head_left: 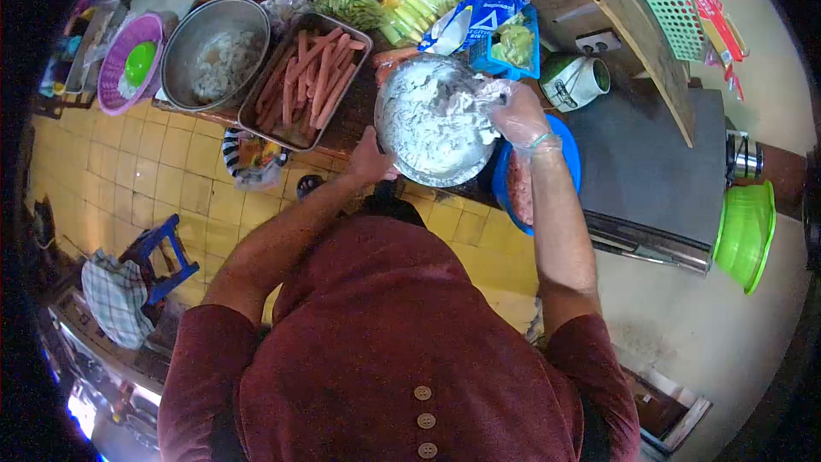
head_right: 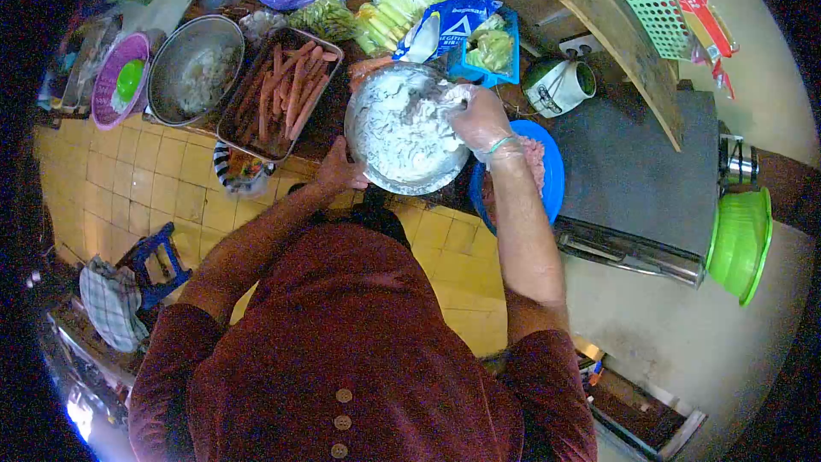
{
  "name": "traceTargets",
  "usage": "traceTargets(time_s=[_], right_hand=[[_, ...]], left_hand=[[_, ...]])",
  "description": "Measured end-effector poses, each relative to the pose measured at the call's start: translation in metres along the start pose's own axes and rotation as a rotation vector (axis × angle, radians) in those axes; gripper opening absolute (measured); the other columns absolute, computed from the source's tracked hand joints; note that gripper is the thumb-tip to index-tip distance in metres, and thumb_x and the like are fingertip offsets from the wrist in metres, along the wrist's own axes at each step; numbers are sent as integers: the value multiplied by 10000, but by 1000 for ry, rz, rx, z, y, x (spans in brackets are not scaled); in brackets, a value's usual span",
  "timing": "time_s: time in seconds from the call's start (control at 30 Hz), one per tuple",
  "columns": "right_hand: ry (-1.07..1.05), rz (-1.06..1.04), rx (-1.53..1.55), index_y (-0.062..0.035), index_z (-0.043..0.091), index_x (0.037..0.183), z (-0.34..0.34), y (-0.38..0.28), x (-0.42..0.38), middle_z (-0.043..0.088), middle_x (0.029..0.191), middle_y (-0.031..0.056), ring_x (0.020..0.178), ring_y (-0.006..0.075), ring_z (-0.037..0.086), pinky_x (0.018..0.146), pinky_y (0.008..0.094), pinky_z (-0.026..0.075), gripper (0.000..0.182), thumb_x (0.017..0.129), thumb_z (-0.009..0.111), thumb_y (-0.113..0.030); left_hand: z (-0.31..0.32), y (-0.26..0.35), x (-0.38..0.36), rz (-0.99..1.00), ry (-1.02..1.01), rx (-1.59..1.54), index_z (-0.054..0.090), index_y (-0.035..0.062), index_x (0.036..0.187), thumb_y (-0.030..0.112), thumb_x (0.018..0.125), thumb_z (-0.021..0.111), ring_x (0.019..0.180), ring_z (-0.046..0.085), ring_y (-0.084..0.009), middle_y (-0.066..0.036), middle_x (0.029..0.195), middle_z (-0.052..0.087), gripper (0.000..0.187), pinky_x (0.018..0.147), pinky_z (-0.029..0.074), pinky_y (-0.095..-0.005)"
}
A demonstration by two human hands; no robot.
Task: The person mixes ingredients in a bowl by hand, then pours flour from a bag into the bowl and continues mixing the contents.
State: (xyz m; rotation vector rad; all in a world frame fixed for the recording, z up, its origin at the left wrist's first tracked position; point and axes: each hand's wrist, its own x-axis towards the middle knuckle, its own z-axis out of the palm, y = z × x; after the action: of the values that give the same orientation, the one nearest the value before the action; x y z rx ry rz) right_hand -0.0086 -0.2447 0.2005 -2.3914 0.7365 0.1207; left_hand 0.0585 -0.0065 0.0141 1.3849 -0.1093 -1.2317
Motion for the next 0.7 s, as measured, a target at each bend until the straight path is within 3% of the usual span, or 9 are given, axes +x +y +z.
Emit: traceTargets(time_s=[0.13,0.23,0.27,0.3,0.37,0.4,0.5,0.63,0.7], right_hand=[[71,-63,13,-1,643,1156,-4,11,1,694,1037,56,894,126,621,812,304,501,349,812,703,-7],[77,30,60,6,636,1166,-10,-22,-10,693,1019,63,898,113,614,808,277,496,356,828,731,-52],[104,6,154,-4,677,1085,-8,-26,-11,724,915,107,813,179,677,736,328,536,271,838,717,-108],[104,7,154,-4,677,1085,-11,-30,-12,724,915,107,813,179,677,736,328,536,271,838,717,-108],[-117,147,329,7,683,1060,-18,-40,-16,699,845,81,706,146,645,613,299,522,216,850,686,-43],[-91,154,395,21,685,1035,-18,-40,-18,674,809,67,648,118,615,541,270,494,175,865,651,-4],[-139,140,354,18,674,1021,-22,-23,-10,668,840,56,647,110,606,541,255,484,146,883,657,-27],[-187,3,-34,-22,692,1060,-6,19,26,681,880,43,791,159,622,735,317,517,195,923,639,-150],[-336,-96,202,-6,631,1196,52,131,90,659,1138,72,1010,152,571,901,315,466,344,922,653,-212]], left_hand=[[-5,-5,5,-35,-31,108,266,27,1295,91,896,636,805,710,-284,-242,1145,575,548,638,624,-425],[-6,3,-6,-22,-42,166,288,29,1278,143,899,661,831,709,-259,-192,1073,609,544,688,614,-432],[-7,4,-9,-28,-32,156,318,24,1244,131,889,658,810,703,-238,-191,1083,601,503,636,589,-387],[-8,4,-11,-33,-19,146,347,20,1209,120,879,655,790,696,-217,-190,1092,592,462,584,563,-343],[-10,3,-13,-4,2,142,350,21,1214,144,870,673,778,691,-203,-187,1081,596,487,578,556,-334],[-10,2,-14,27,25,136,353,21,1219,167,862,691,767,685,-189,-184,1071,599,513,573,548,-326],[-9,0,-8,85,88,152,338,21,1273,175,847,709,790,682,-217,-199,1054,604,585,596,553,-333],[-5,-7,-2,218,187,362,285,59,1390,165,848,695,843,688,-272,-220,1058,611,687,594,563,-351],[2,0,-12,132,154,135,233,117,1466,140,860,679,934,673,-330,-228,1119,607,753,628,584,-367]])
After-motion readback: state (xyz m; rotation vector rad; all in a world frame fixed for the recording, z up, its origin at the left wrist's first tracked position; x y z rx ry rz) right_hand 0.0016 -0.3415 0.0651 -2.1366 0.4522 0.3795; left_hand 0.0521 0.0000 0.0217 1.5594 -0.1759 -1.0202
